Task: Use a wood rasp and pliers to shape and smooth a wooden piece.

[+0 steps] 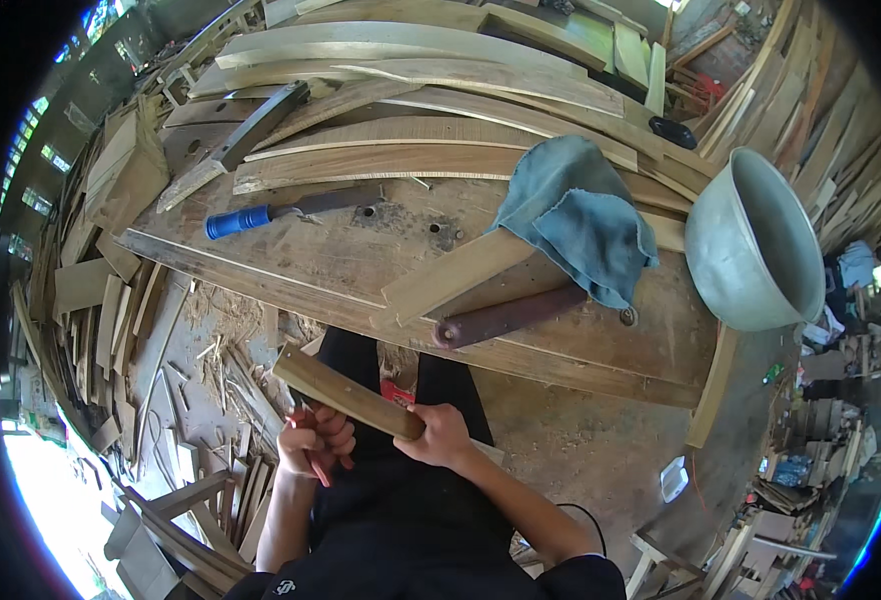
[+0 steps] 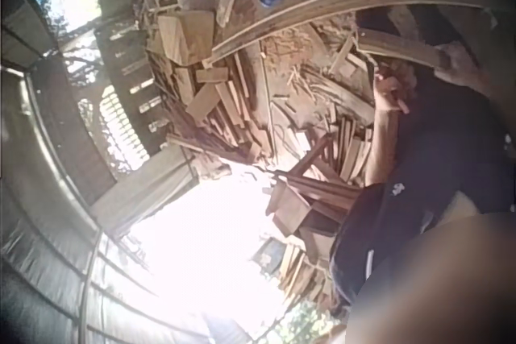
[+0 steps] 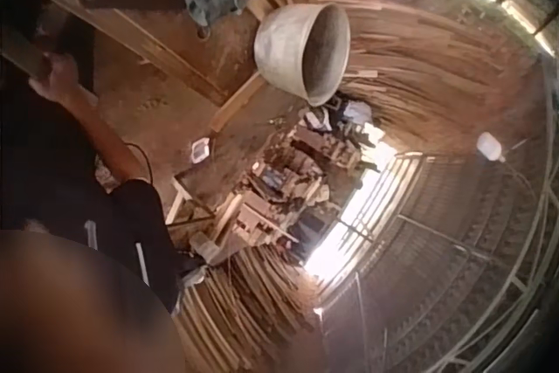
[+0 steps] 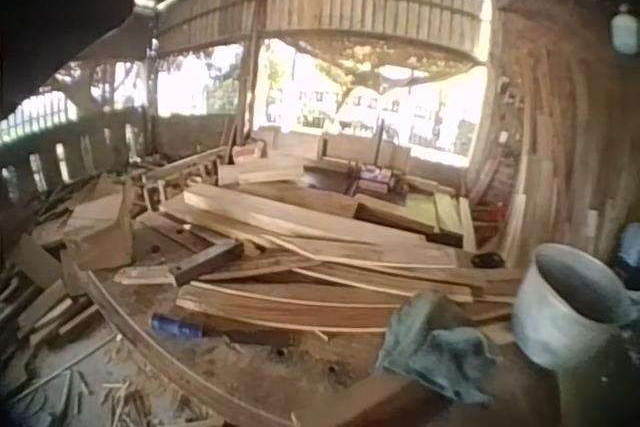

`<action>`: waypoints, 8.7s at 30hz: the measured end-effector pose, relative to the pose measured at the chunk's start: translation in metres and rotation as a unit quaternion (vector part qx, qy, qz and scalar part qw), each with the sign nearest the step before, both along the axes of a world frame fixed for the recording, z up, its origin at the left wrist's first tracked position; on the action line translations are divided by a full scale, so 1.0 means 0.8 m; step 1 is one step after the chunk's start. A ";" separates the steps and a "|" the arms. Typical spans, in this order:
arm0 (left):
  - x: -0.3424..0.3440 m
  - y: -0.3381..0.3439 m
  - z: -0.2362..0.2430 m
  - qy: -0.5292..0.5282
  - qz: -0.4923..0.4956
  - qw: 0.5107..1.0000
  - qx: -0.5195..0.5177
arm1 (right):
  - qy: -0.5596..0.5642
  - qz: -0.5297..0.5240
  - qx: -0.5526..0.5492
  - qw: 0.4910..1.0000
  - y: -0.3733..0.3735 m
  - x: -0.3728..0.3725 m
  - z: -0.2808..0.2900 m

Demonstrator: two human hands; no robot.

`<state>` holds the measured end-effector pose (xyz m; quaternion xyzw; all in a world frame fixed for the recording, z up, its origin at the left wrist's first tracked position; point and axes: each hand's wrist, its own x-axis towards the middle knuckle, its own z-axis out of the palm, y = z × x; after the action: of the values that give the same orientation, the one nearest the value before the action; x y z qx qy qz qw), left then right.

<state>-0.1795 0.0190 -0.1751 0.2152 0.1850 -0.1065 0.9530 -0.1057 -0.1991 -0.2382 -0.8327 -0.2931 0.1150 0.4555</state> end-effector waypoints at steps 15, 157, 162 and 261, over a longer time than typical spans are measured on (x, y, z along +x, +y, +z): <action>0.017 0.001 -0.059 0.137 0.122 0.983 0.028 | 0.008 -0.064 -0.200 0.978 0.035 0.004 -0.047; -0.007 0.011 0.058 0.012 0.244 0.883 0.400 | 0.120 0.111 0.082 0.983 0.054 0.029 0.099; 0.005 0.026 0.084 0.036 0.157 0.842 0.515 | 0.145 0.097 0.102 0.979 0.038 0.025 0.095; 0.022 0.016 0.089 -0.025 -0.105 0.910 0.400 | 0.068 -0.074 0.029 0.995 0.061 0.063 0.130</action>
<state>-0.1619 0.0319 -0.1039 0.5990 0.1644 -0.1177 0.7748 -0.0550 -0.1503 -0.1345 -0.8286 -0.2025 0.1283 0.5059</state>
